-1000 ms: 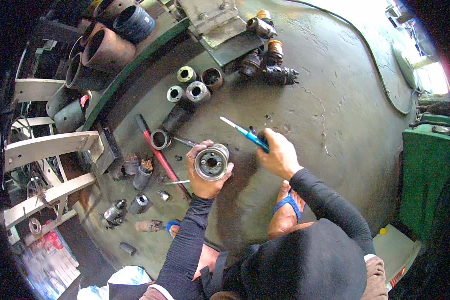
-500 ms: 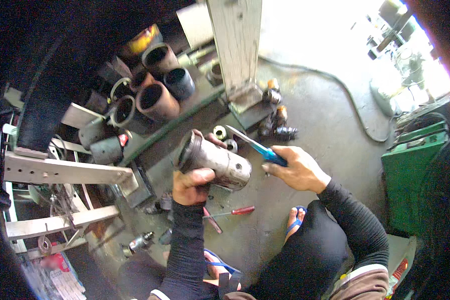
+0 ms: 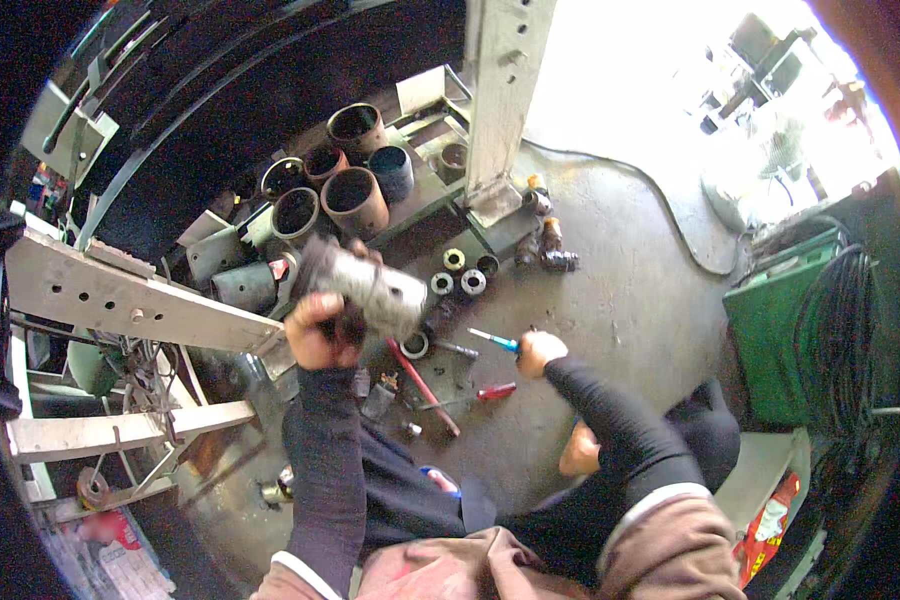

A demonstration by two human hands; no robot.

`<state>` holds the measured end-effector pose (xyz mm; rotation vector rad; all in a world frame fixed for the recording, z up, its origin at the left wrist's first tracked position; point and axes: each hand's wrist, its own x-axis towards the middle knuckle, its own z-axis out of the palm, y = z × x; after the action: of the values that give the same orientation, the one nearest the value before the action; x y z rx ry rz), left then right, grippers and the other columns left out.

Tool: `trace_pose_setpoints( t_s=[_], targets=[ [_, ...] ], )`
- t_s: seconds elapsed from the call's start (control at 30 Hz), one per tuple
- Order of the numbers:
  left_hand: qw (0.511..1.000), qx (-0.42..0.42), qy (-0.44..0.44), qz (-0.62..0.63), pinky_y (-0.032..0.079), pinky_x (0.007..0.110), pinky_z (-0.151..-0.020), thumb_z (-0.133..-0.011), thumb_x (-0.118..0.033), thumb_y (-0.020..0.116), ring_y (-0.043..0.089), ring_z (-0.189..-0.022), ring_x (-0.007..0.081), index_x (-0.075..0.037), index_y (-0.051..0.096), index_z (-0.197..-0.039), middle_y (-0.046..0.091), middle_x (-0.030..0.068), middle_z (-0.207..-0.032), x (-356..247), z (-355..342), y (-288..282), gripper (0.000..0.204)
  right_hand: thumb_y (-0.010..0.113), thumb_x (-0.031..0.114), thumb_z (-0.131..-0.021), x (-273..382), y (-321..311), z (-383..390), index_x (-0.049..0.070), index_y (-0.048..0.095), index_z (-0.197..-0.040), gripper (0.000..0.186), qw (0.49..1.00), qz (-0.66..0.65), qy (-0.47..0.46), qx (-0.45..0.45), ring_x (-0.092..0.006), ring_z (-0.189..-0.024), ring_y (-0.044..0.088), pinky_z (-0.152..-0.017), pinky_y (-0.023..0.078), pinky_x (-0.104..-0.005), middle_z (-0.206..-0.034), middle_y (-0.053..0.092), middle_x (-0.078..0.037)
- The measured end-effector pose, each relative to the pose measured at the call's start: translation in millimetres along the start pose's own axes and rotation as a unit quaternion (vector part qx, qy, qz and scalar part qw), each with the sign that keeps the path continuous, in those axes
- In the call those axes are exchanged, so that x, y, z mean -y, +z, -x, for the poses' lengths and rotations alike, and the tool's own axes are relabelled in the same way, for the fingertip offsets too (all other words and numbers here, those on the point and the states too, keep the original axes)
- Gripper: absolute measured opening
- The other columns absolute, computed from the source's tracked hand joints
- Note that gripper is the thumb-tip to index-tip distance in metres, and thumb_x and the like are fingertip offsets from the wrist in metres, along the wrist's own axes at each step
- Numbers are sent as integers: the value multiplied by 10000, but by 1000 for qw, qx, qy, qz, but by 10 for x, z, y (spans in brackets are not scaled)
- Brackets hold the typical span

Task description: The person sits on the floor and disassembles a cylindrical mechanical part using a screwdriver and a hammer. They remove internal components, place them on the floor, and later use a hydraulic press to press-fit a component into the cylinder. The person then reassembles the part by hand.

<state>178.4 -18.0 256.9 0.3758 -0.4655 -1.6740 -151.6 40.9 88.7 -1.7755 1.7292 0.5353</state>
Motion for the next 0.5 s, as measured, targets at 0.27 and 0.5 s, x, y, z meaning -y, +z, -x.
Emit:
trace_pose_setpoints(
  t_s=[0.27,0.5],
  targets=[
    [996,-44,-40,73,468,583,-1117,-699,-77,687,570,-1280,420,-25,572,-1358,617,212,-1320,-159,426,-573,671,657,141,-849,784,1192,-660,65,591,-1215,379,960,28,-4,-279,-325,-1129,587,-929,486,-440,-1221,569,-165],
    [985,112,-20,128,303,606,-1221,-851,-411,837,462,-1386,432,-2,433,-1494,511,234,-1443,-295,281,-392,862,627,185,-875,1249,1184,-808,89,661,-1007,167,943,71,-92,-312,-259,-985,649,-812,516,-387,-977,649,-80]
  ],
)
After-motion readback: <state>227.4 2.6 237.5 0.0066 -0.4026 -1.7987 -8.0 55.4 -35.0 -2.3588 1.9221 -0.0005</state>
